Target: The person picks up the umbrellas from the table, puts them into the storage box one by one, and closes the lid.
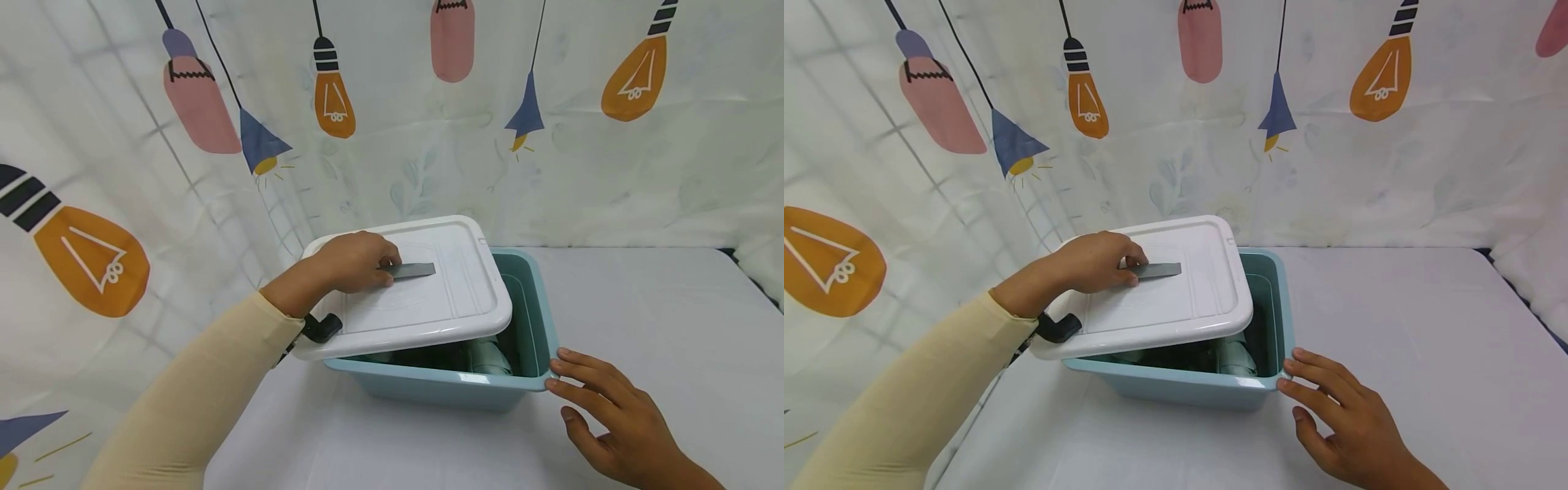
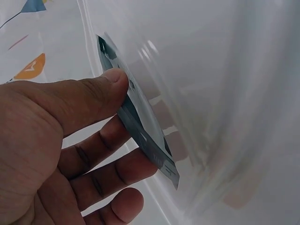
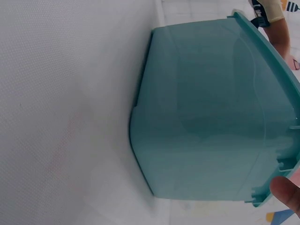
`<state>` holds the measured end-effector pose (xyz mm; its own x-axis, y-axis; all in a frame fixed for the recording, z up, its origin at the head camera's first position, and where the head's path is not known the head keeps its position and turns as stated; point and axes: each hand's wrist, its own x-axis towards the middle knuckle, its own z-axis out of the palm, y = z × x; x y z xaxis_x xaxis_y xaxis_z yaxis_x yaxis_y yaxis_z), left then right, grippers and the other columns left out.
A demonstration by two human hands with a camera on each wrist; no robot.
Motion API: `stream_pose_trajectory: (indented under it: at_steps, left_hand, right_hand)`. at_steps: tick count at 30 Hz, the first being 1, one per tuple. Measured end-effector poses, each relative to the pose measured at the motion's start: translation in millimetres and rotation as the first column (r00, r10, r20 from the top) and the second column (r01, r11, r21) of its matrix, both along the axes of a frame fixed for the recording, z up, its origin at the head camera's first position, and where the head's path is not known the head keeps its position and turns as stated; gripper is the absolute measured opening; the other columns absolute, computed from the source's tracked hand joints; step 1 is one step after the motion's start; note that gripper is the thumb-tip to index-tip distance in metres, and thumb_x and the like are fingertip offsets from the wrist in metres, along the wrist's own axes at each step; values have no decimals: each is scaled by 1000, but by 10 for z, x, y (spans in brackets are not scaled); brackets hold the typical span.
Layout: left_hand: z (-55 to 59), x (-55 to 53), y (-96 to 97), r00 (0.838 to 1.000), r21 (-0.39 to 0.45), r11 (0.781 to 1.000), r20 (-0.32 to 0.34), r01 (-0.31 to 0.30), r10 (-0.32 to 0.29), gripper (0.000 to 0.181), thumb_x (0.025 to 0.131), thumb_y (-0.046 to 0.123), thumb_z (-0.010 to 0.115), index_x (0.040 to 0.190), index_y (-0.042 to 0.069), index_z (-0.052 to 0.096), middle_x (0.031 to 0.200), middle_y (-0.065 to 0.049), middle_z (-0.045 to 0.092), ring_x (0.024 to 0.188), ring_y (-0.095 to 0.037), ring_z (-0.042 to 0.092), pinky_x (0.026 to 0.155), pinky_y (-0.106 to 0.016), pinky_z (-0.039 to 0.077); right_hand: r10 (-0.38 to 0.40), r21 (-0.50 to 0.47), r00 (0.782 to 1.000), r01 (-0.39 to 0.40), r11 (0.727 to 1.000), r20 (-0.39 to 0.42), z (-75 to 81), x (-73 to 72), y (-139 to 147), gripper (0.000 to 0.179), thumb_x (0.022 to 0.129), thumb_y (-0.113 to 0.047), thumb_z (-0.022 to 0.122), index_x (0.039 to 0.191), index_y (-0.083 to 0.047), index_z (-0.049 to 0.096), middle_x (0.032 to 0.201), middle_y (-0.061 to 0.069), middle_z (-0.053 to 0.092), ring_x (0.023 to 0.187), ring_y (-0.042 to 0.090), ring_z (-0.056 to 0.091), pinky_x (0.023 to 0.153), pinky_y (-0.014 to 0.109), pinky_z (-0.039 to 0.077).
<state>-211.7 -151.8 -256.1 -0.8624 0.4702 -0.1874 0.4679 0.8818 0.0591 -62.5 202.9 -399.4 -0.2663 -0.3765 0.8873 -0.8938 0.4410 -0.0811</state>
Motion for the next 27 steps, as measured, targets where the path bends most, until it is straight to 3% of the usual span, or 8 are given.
stream_pose_trajectory:
  at_steps: [10,19,27]
  left_hand:
    - [11,29,31,999,34,999,16,37,-37,29,93,25,77,122,18,74,111,4,69,101,-16,62,90,-39,49]
    - [6,65,82,997,14,997,26,78,-78,30,94,24,76,124,21,74,110,5,67,100,-15,60,89,-38,48]
    - [10,107,130,992,0,992,-3,123,-123,31,94,24,76,125,20,73,110,5,65,100,-15,59,90,-37,48]
  right_hand:
    - [-7,17,1000,7,1000,-8,7,1,1,36,106,-26,49,105,2,73,111,21,69,133,19,55,100,13,39]
    - [11,7,1000,-11,1000,-12,19,0,-6,36,106,-25,50,105,3,72,111,21,69,133,19,55,101,15,39]
    - [0,11,1000,0,1000,-1,17,8,-6,37,106,-26,50,105,2,73,112,21,69,132,19,55,100,14,40]
